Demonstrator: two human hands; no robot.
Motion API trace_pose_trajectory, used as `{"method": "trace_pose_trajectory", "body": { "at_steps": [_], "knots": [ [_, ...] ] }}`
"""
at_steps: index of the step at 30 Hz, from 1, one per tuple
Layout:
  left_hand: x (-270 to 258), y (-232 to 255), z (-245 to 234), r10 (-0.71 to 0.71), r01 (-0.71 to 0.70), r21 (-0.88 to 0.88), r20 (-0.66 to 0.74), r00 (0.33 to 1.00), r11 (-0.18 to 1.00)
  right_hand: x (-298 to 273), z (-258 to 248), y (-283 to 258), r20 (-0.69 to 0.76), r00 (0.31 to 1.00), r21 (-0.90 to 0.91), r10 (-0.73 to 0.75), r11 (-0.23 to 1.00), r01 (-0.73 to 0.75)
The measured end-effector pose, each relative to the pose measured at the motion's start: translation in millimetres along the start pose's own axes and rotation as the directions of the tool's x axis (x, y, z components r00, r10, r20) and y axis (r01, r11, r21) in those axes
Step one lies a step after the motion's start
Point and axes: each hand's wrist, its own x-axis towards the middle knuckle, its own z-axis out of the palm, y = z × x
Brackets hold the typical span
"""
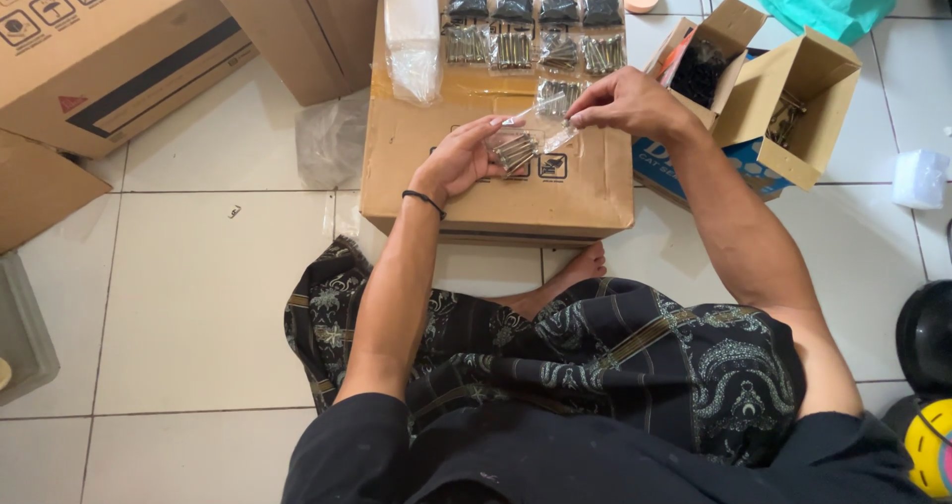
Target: Bagging small metal bolts into plastic bags for packaging
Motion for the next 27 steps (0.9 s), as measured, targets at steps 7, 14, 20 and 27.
{"method": "trace_pose_trajectory", "body": {
  "at_steps": [7, 14, 20, 27],
  "knots": [
    [0.7, -0.8, -3.3, -0.021, 0.021, 0.004, 0.005, 1.0, 1.0, 0.5, 0.1, -0.4, 0.044, 0.998, 0.103, -0.052, 0.994, 0.047],
    [4.1, -5.4, -9.1, -0.017, 0.017, -0.024, -0.002, 1.0, 1.0, -1.1, 0.0, 3.3, -0.071, 0.996, 0.067, -0.06, 0.996, 0.064],
    [2.5, -3.5, -5.9, -0.022, 0.021, -0.016, -0.004, 1.0, 1.0, -4.3, 0.6, 2.1, -0.086, 0.995, 0.085, -0.059, 0.994, 0.066],
    [-0.6, 1.3, 0.3, -0.02, 0.021, 0.009, -0.006, 1.0, 1.0, -2.8, 16.2, 3.9, -0.152, 0.983, 0.241, -0.099, 0.961, 0.134]
  ]
}}
